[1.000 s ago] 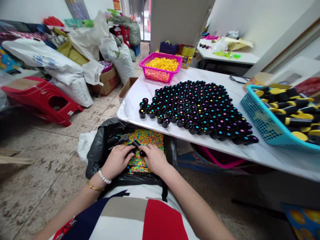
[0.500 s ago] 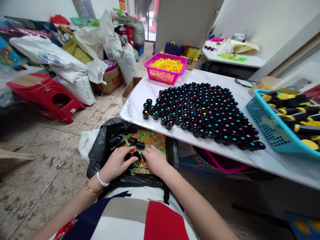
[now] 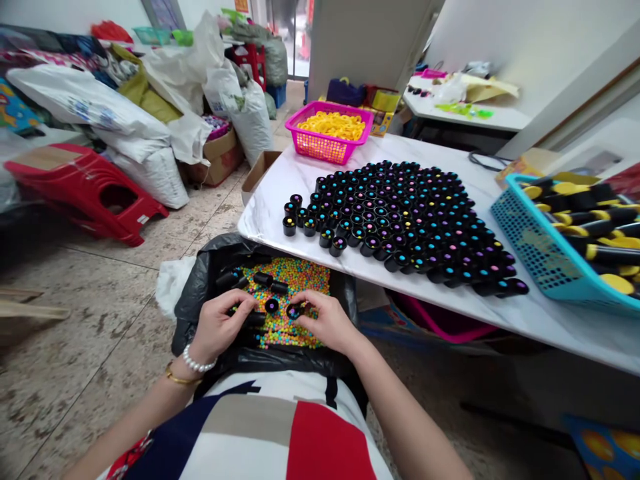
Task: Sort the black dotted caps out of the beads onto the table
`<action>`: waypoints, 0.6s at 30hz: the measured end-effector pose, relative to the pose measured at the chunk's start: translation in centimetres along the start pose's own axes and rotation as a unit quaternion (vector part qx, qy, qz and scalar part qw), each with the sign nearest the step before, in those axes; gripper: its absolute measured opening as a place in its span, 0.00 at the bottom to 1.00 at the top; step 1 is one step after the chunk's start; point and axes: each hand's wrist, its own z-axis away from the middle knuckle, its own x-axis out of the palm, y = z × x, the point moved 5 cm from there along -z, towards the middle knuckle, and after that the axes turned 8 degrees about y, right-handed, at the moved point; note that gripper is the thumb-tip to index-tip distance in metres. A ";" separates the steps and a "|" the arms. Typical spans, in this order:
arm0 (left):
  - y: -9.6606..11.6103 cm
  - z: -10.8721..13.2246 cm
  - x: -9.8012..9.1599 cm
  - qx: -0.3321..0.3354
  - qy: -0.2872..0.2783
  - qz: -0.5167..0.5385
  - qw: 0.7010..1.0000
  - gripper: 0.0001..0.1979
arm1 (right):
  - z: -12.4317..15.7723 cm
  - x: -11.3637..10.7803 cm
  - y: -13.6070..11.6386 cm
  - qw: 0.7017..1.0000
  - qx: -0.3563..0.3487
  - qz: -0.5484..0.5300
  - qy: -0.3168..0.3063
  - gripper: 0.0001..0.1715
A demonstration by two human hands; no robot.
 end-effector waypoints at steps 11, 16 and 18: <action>-0.2 0.2 0.3 -0.006 -0.010 -0.038 0.999 0.09 | -0.5 2.7 0.4 0.916 -0.171 0.355 -0.072 0.14; -0.2 0.2 0.3 -0.006 -0.008 -0.047 0.999 0.09 | -0.1 2.6 -0.2 0.953 -0.140 0.254 -0.087 0.17; -0.2 0.2 0.2 -0.010 -0.007 -0.049 0.999 0.09 | 0.1 1.4 0.0 0.988 -0.080 0.126 -0.043 0.18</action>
